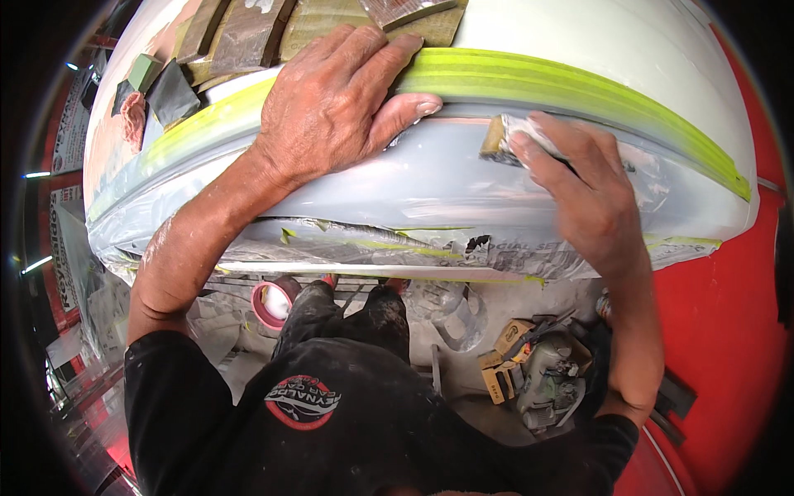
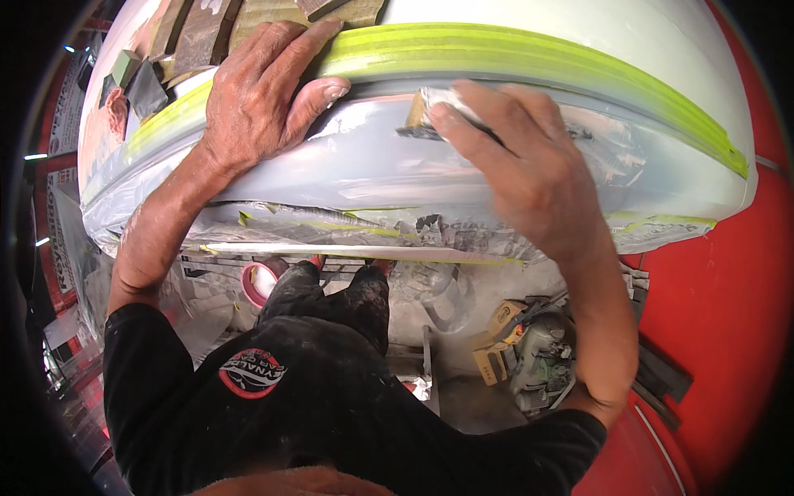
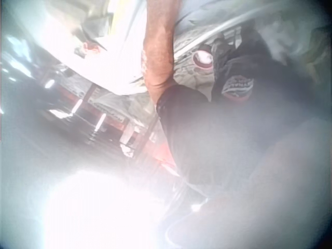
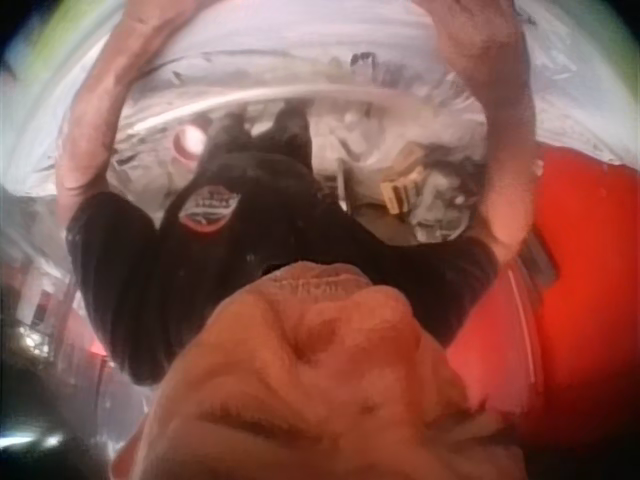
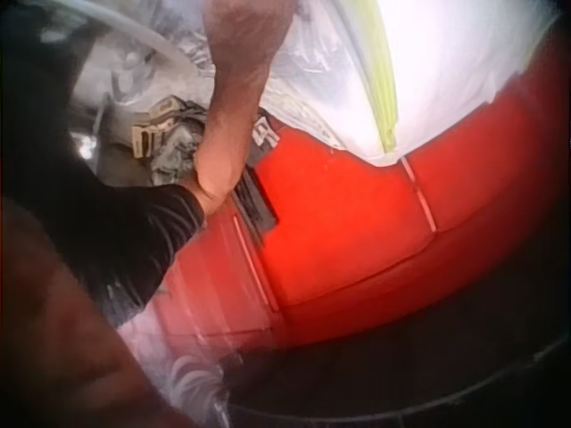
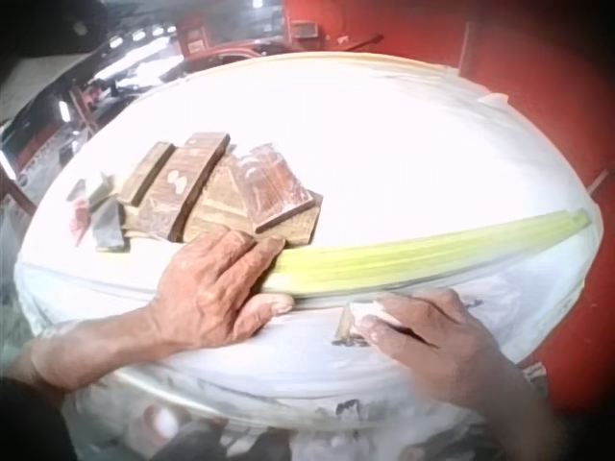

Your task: The person sands a white car panel using various sanding blocks and a wet sanding method. They repeatedly rub the surface, dip the sanding block into a pink bucket of water, and wipe the panel with a cloth.

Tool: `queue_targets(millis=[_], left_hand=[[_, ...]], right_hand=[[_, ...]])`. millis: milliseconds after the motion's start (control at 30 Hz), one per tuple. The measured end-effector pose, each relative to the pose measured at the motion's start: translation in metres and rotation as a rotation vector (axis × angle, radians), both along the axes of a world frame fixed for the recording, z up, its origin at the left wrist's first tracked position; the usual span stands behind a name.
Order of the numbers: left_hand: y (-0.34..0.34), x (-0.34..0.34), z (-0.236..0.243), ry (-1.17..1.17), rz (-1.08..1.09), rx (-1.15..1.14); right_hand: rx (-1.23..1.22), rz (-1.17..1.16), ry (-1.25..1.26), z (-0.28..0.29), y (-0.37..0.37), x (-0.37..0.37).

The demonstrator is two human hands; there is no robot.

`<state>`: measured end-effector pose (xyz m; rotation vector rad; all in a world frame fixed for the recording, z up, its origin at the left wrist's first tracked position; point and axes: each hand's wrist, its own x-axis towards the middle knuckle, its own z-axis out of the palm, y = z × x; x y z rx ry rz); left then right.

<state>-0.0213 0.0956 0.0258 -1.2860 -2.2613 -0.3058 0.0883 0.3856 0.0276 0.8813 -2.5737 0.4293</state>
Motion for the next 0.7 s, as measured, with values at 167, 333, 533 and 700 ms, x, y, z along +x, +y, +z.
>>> queue_targets(millis=[167,333,533,700], left_hand=[[0.0,0.002,0.0,0.009,0.018,-0.015],[-0.001,-0.001,-0.001,-0.001,0.012,-0.01],[0.001,0.0,-0.002,-0.011,0.036,-0.007],[-0.002,0.0,0.0,-0.007,-0.002,-0.011]], right_hand=[[0.057,-0.141,0.038,-0.008,0.051,0.013],[0.0,0.063,-0.027,0.002,-0.002,-0.012],[0.056,-0.087,0.026,-0.004,0.057,0.001],[0.043,0.003,-0.008,0.004,0.023,-0.003]])
